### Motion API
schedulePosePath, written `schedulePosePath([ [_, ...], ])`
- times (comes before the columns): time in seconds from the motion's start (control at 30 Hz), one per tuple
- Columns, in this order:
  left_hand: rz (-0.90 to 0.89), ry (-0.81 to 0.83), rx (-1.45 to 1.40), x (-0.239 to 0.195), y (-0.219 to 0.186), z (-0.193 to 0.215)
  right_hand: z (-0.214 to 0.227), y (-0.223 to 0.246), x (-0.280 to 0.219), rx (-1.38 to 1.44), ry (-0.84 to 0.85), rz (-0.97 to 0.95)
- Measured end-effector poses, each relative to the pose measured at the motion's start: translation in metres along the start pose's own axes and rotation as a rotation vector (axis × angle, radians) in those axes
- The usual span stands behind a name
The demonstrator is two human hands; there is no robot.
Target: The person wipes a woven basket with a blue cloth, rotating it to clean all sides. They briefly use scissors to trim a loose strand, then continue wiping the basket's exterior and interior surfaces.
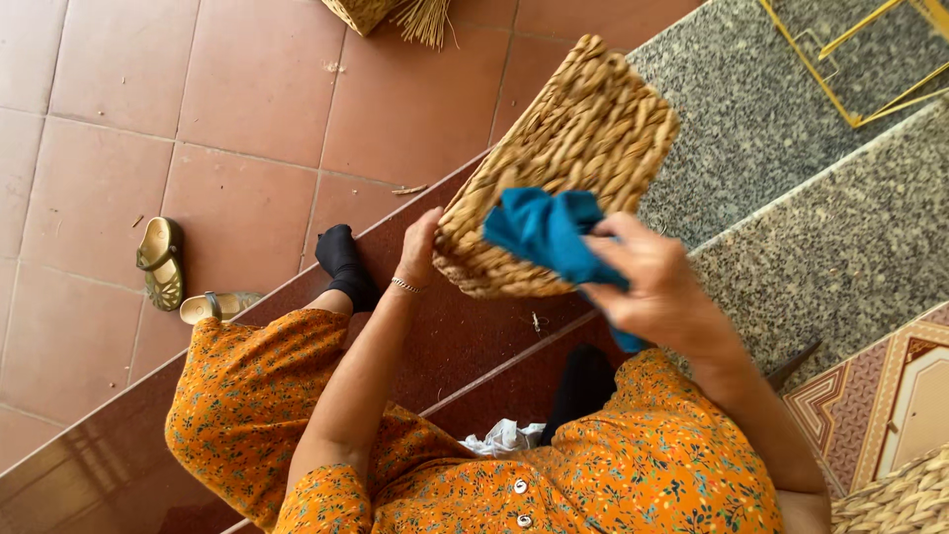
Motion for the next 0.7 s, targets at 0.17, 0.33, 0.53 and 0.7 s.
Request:
schedulePosePath([
  [0.17,-0.126,0.006,0.222,-0.042,-0.051,0.011,-0.051,0.032,-0.002,-0.004,0.110,0.157],
  [0.33,-0.339,0.124,0.368,-0.081,-0.091,-0.015,-0.076,0.045,-0.012,-0.053,0.171,0.313],
  [0.53,-0.421,-0.048,0.519,-0.076,-0.086,-0.007,-0.066,-0.030,0.045,-0.657,-0.018,0.396],
  [0.7,-0.396,-0.088,0.424,-0.069,-0.080,0.006,-0.063,-0.059,0.074,-0.682,-0.164,0.334],
])
Point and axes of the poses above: each hand's wrist, its own x-axis towards the middle knuckle, its own z-axis out of the back of the hand, y = z × x, the point moved 5 cm from there along x, towards the middle knuckle, and after that the axes turned 14 degrees about -y, right-handed, at the moved point
